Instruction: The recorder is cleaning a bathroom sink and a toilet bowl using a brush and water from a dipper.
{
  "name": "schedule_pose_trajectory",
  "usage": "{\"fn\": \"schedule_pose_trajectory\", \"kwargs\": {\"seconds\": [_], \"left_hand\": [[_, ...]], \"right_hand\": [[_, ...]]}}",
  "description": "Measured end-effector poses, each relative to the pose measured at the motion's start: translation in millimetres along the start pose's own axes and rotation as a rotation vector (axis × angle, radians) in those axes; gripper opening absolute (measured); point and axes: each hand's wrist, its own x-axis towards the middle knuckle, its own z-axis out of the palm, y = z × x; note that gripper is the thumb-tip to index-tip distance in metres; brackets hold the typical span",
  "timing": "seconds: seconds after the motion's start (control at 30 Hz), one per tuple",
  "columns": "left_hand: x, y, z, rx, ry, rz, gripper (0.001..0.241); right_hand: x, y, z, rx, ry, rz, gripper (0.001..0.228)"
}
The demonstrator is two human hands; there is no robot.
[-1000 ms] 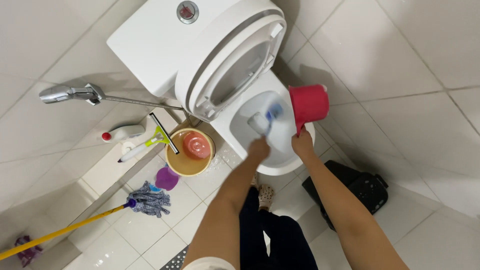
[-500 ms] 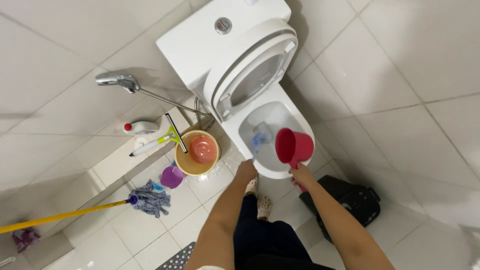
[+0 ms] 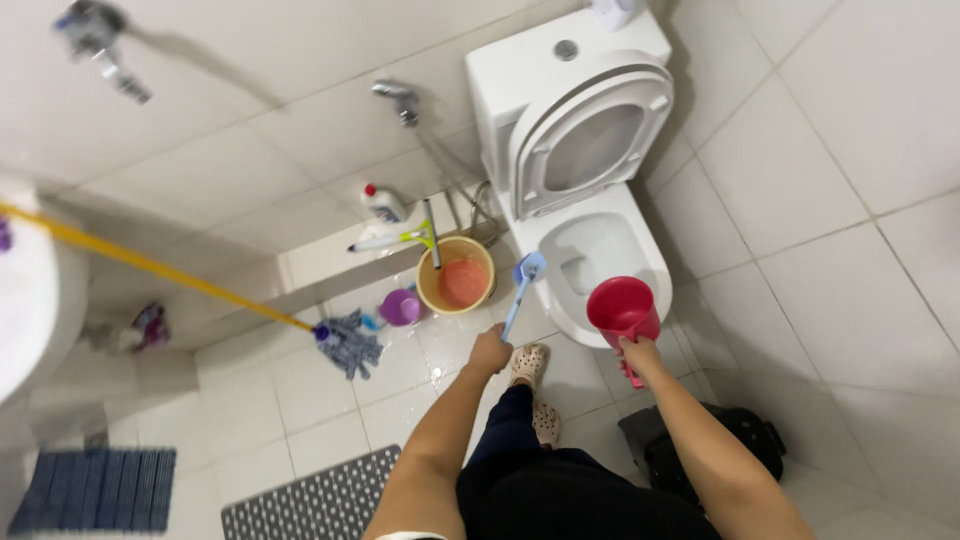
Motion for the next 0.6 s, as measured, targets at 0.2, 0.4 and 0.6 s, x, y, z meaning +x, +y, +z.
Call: {"fn": "schedule_pose_trajectory", "kwargs": {"seconds": [0.2,0.4,0.6], "left_hand": [[-94.7,-51.9,-39.8,-0.208,0.224,0.023,0.061],[-144.5,-123.9,-82.5,-0.650,0.386,-0.136,0.055],[-226.0,-234.0,-139.6,-0.686,0.776,-0.035,0.048]], "right_hand": [[-65.2,-37.4,70.7,-0.069,-0.231,-0.113,0.028],[-109.6,-66.2,166.6,-0.352,-0.386,-0.232,0.033],[-176.0,-88.9,306.4,-0.501,-0.552,-0.419,0.026]]}}
